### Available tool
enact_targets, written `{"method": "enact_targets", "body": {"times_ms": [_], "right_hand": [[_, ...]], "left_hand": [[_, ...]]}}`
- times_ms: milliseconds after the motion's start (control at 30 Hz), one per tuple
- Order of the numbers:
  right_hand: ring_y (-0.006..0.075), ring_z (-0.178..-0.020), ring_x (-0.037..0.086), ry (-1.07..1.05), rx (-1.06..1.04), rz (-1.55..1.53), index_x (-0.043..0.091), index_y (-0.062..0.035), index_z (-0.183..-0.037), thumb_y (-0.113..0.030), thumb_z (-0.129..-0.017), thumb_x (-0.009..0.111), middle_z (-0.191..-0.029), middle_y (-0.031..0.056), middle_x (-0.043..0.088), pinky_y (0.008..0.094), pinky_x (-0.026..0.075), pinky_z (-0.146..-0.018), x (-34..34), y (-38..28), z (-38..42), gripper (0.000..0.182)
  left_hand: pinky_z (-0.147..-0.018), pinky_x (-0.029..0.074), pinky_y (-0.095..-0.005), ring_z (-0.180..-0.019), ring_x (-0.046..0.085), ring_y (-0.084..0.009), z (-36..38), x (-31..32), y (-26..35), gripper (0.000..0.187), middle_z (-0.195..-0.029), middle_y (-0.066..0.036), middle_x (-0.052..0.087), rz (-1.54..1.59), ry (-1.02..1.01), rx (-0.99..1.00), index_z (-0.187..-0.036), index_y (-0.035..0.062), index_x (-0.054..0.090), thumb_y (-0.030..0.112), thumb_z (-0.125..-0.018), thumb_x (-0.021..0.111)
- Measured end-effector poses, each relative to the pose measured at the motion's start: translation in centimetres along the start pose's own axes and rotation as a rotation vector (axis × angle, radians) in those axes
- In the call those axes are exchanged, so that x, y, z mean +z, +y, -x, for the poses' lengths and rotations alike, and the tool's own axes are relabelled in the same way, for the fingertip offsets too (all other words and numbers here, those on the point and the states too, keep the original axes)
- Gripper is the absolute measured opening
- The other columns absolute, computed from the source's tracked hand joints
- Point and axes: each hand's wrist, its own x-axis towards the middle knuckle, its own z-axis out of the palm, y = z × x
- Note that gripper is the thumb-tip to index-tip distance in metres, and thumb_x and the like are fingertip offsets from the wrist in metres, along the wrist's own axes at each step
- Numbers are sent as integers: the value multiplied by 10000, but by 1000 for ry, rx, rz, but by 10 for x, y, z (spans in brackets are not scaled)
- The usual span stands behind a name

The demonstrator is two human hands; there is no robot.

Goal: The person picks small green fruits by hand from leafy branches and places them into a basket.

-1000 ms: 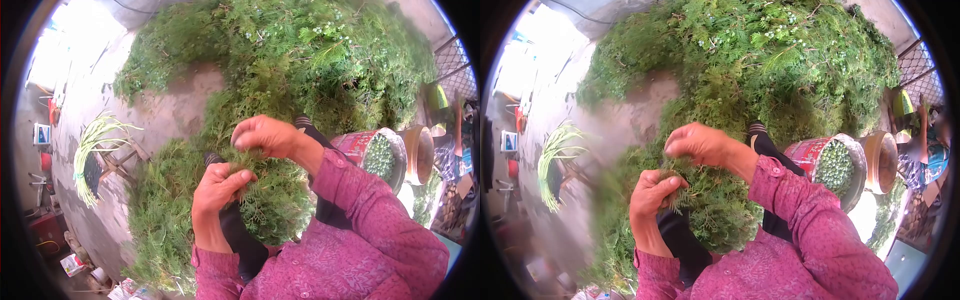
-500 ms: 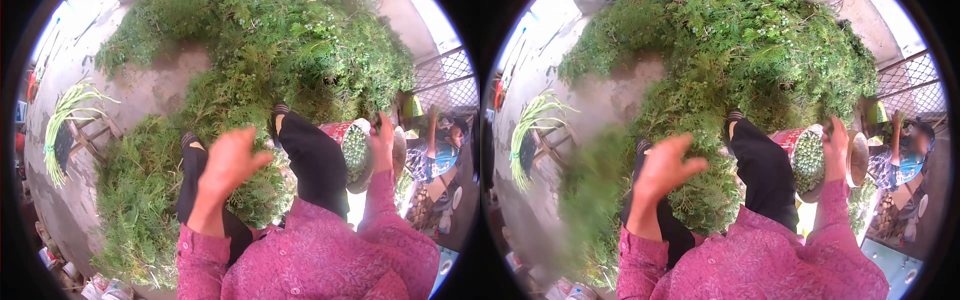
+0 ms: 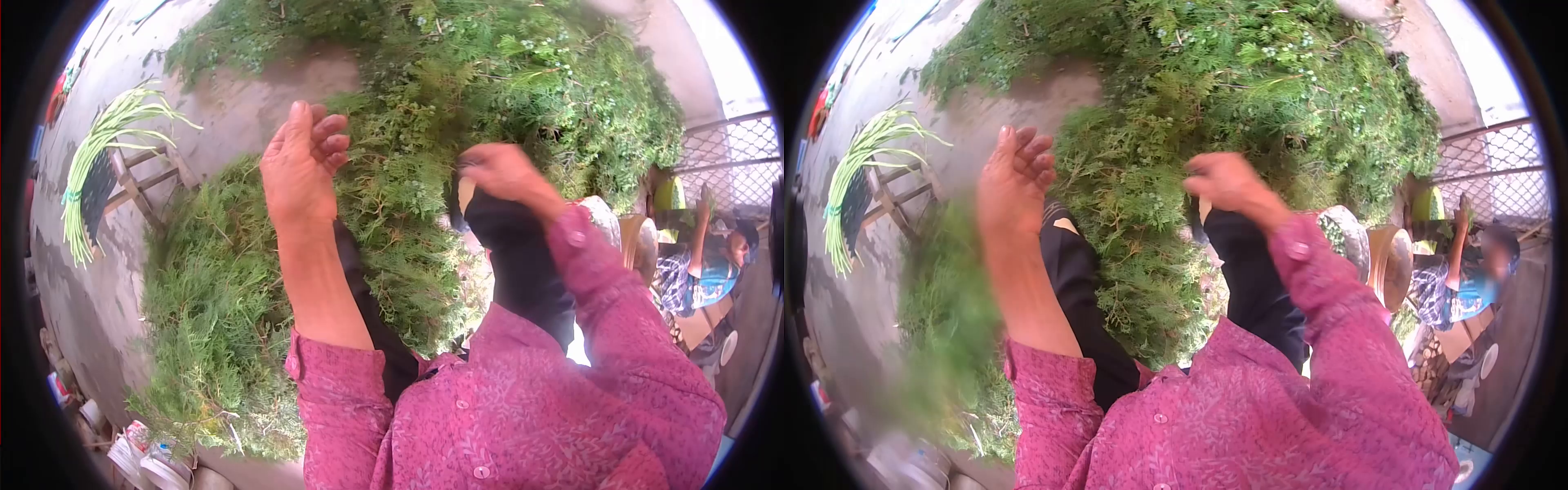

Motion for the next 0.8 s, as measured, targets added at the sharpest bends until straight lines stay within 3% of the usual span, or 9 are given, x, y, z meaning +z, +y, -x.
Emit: {"method": "enact_targets", "body": {"times_ms": [67,167,233,333,433,467,500,600,800], "right_hand": [[256,-946,593,-310,-14,-18,563,-23,-1101,-290,-763,583,-1063,148,599,317,456,-862,45,-30,-30,431],[278,-1018,556,-554,-78,39,556,-89,-1145,-390,-755,568,-1114,149,575,346,414,-917,134,-30,-65,493],[281,-1030,549,-550,-66,-21,544,-118,-1171,-404,-748,583,-1120,146,574,343,413,-912,201,-14,-81,512],[267,-1073,521,-346,259,-372,532,-78,-1179,-379,-775,560,-1168,154,543,341,398,-917,235,-21,-90,505],[252,-1056,534,-309,513,-685,541,-61,-1166,-315,-765,594,-1150,145,558,316,412,-889,239,-23,-100,477],[172,-839,579,-246,506,-704,534,-35,-1161,-217,-793,583,-988,94,620,274,460,-734,235,-22,-100,414],[172,-839,579,-235,500,-698,534,-35,-1161,-217,-793,583,-988,94,620,274,460,-734,227,-20,-102,414],[109,-741,559,-207,579,-1169,566,-1,-1061,-102,-861,515,-858,59,593,199,446,-611,184,-12,-87,229],[151,-825,566,-170,544,-1635,544,5,-1083,-101,-888,474,-952,86,580,238,449,-683,112,-19,-46,233]], "left_hand": [[-506,423,-215,-575,553,-113,-3,-2,2,275,-734,-77,612,28,13,-2,-892,14,557,288,-858,562],[-512,422,-217,-574,550,-114,-9,-2,8,273,-728,-73,608,63,33,-1,-894,13,553,285,-862,555],[-517,423,-218,-575,549,-115,-10,-6,10,269,-728,-71,607,60,53,-2,-895,14,552,281,-864,552],[-561,434,-236,-632,531,-130,-15,-11,13,296,-778,-72,594,19,38,-22,-935,19,542,308,-875,517],[-559,430,-241,-631,531,-131,-15,-11,12,292,-778,-72,596,18,30,-17,-935,19,544,304,-877,512],[-538,431,-231,-605,544,-123,-16,-10,13,272,-764,-78,607,58,28,-31,-924,17,549,284,-877,521],[-517,432,-220,-579,557,-115,-17,-8,15,252,-750,-84,618,101,22,-39,-913,16,555,264,-878,531],[-510,433,-222,-577,557,-114,-16,-10,16,253,-752,-82,620,107,20,-28,-919,15,557,263,-877,532],[-505,433,-221,-573,553,-111,-9,-14,17,259,-749,-81,620,96,20,-17,-926,11,560,264,-878,530]]}}
